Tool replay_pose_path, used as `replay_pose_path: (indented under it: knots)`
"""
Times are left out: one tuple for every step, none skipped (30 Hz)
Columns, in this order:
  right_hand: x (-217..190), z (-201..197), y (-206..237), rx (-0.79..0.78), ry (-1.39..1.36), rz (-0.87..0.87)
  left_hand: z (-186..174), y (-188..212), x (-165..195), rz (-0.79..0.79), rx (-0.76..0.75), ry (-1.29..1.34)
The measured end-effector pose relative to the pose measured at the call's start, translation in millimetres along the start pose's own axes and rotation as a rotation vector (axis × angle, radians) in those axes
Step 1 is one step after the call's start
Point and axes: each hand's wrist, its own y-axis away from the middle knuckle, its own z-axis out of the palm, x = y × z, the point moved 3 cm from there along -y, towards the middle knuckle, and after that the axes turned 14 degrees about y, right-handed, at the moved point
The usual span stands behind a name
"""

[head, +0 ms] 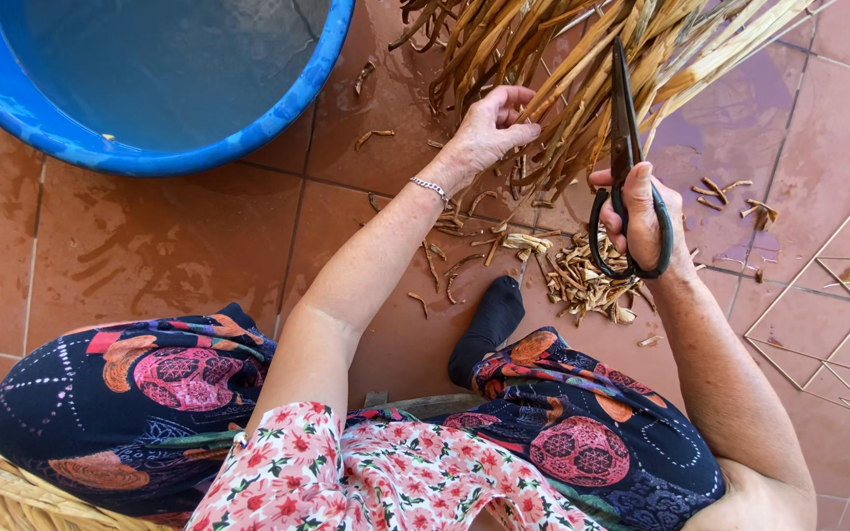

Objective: The person sits on a low stool and uses shears to cut dried palm leaves into small pieces. They hold a bundle of leaves in their left hand and repeatedly snip off sections, which fall onto the tiled floor. A blue basin of water is visible nearby.

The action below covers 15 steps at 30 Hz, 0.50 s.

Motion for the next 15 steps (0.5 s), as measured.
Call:
replay_pose_path:
  knots:
    - [0,0,0,-0.005,0.012,-0.010,0,-1,-1,-0.023,-0.009,0.047]
    - [-1,0,2,-0.022,0.021,-0.050,0,-2,-3,-0.046,-0.017,0.095]
    - [-2,0,3,-0.038,0.031,-0.091,-2,-4,-3,-0.039,0.013,0.080]
    - [-2,0,5,-0.053,0.042,-0.133,-5,-5,-2,-0.032,0.041,0.065]
    - [-3,1,6,-0.087,0.051,-0.152,-8,-6,-1,-0.025,0.070,0.050]
    - [-3,3,7,-0.123,0.060,-0.171,-12,-6,0,-0.039,0.086,0.091]
    - [-4,4,9,-0.159,0.069,-0.189,-18,-6,2,-0.054,0.102,0.132]
    - [-5,5,9,-0.181,0.098,-0.185,-24,-4,5,-0.068,0.119,0.173]
    - [-6,7,9,-0.205,0.126,-0.183,-28,-3,10,-0.056,0.108,0.197]
    - [-8,8,10,-0.229,0.154,-0.180,-32,-2,15,-0.043,0.097,0.222]
    - [-11,9,10,-0.228,0.165,-0.188,-33,0,19,-0.029,0.085,0.246]
    - [-15,9,11,-0.226,0.177,-0.195,-32,2,22,0.015,0.106,0.178]
    - [-19,10,12,-0.225,0.190,-0.202,-26,5,24,0.059,0.127,0.112]
    - [-22,10,12,-0.217,0.151,-0.172,-17,9,24,0.101,0.148,0.045]
    - [-25,10,11,-0.209,0.111,-0.141,-5,13,22,0.120,0.133,0.017]
